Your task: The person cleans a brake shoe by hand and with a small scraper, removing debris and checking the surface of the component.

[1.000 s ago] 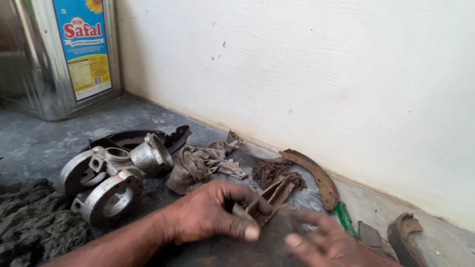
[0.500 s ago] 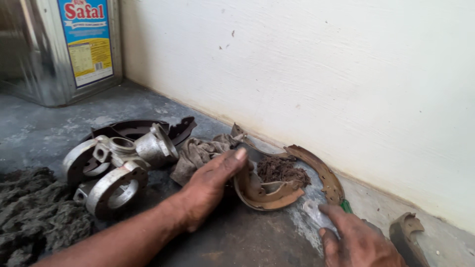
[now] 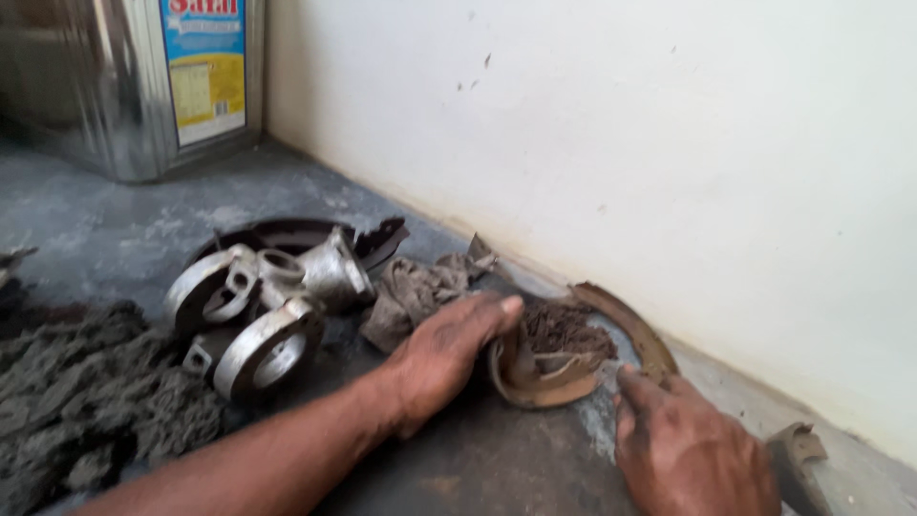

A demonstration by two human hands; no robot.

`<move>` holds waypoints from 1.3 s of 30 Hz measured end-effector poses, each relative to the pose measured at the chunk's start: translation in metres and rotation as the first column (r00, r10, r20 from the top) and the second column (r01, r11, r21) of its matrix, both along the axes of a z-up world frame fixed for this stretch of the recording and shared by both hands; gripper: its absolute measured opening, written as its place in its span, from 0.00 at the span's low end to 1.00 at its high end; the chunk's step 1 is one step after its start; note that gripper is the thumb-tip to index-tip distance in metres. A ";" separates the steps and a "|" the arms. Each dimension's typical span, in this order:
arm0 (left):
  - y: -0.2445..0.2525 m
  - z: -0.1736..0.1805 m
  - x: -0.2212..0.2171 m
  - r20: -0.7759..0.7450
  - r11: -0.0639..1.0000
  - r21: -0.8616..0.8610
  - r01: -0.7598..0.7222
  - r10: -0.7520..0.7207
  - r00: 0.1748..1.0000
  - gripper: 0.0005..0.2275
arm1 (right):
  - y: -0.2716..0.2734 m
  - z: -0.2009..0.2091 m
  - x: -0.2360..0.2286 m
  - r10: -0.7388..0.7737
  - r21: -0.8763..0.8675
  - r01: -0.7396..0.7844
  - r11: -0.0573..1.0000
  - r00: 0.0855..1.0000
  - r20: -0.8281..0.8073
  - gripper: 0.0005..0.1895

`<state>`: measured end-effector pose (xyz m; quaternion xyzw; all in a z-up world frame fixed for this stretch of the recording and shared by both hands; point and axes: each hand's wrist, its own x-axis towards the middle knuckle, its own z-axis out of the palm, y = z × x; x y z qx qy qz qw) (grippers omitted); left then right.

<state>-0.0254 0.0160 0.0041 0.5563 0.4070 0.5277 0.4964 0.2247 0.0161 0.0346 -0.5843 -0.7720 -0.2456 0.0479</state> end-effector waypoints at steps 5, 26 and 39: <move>0.008 -0.004 -0.003 0.136 0.995 -0.083 0.063 -0.052 0.989 0.17 | -0.017 0.002 -0.015 -0.233 -0.281 0.246 0.928 0.969 0.082 0.22; -0.006 0.004 0.000 -0.129 0.966 0.148 0.211 -0.193 0.973 0.22 | -0.027 0.004 -0.028 -0.259 -0.356 0.232 0.905 0.965 -0.030 0.19; -0.003 0.004 0.000 -0.127 0.969 0.119 0.215 -0.200 0.972 0.22 | -0.023 -0.007 -0.017 -0.016 -0.276 -0.032 0.961 0.985 -0.170 0.19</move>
